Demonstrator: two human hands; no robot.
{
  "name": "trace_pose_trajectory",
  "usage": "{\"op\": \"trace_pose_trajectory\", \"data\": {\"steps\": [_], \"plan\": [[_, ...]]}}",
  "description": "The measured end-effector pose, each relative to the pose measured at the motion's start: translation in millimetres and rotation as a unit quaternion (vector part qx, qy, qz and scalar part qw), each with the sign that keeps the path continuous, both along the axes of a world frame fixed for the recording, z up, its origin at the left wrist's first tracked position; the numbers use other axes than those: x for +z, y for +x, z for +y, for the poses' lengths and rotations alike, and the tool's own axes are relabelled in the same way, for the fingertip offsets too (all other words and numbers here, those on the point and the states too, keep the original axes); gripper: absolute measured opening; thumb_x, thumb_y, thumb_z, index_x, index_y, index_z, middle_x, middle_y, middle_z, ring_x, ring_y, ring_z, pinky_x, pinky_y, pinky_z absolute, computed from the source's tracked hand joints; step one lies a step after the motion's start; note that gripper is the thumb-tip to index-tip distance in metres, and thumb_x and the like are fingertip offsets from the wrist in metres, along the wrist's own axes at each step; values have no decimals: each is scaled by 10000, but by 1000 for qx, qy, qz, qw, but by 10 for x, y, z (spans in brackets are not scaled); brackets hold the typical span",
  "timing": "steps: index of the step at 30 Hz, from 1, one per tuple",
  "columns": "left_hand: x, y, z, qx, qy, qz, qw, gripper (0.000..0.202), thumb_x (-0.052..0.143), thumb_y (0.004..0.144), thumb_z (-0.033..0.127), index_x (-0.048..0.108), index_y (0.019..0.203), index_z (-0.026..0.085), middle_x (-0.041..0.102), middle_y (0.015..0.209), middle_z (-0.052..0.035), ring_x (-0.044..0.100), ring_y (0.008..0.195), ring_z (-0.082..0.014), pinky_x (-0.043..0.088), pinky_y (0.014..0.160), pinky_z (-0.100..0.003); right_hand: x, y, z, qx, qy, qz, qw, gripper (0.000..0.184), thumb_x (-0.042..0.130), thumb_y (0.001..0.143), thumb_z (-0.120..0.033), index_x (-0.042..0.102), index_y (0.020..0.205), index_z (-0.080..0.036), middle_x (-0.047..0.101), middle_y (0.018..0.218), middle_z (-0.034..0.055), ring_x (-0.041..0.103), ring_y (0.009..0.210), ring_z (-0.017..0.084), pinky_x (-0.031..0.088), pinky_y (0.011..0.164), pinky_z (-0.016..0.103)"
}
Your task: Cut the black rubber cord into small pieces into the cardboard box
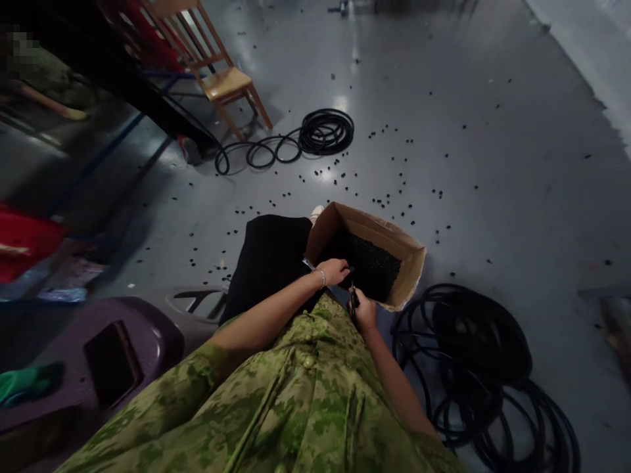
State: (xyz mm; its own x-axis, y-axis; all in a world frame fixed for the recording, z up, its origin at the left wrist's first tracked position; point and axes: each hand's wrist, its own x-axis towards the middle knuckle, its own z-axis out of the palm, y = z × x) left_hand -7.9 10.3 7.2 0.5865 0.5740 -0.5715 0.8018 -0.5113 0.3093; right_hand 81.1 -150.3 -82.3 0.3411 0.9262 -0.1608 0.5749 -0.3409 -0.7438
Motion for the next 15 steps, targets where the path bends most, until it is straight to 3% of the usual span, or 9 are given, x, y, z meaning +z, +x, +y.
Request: {"op": "trace_pose_trajectory", "data": {"steps": [8, 15], "plan": [[32, -22, -39, -25, -6, -41, 999, 321, 429, 907, 357, 645, 1101, 219, 692, 1093, -66, 641, 1013, -201, 495, 839, -272, 244, 11, -45, -14, -12, 38, 999, 388, 496, 784, -364, 644, 1114, -226, 713, 802, 15, 652, 713, 168, 478, 693, 240], [99, 165, -114, -55, -16, -48, 997, 322, 421, 908, 360, 642, 1099, 223, 682, 1109, -65, 628, 1041, -214, 497, 847, -285, 362, 185, -101, -42, -20, 119, 992, 390, 530, 780, -411, 660, 1066, -180, 717, 869, 45, 642, 761, 174, 484, 698, 258]]}}
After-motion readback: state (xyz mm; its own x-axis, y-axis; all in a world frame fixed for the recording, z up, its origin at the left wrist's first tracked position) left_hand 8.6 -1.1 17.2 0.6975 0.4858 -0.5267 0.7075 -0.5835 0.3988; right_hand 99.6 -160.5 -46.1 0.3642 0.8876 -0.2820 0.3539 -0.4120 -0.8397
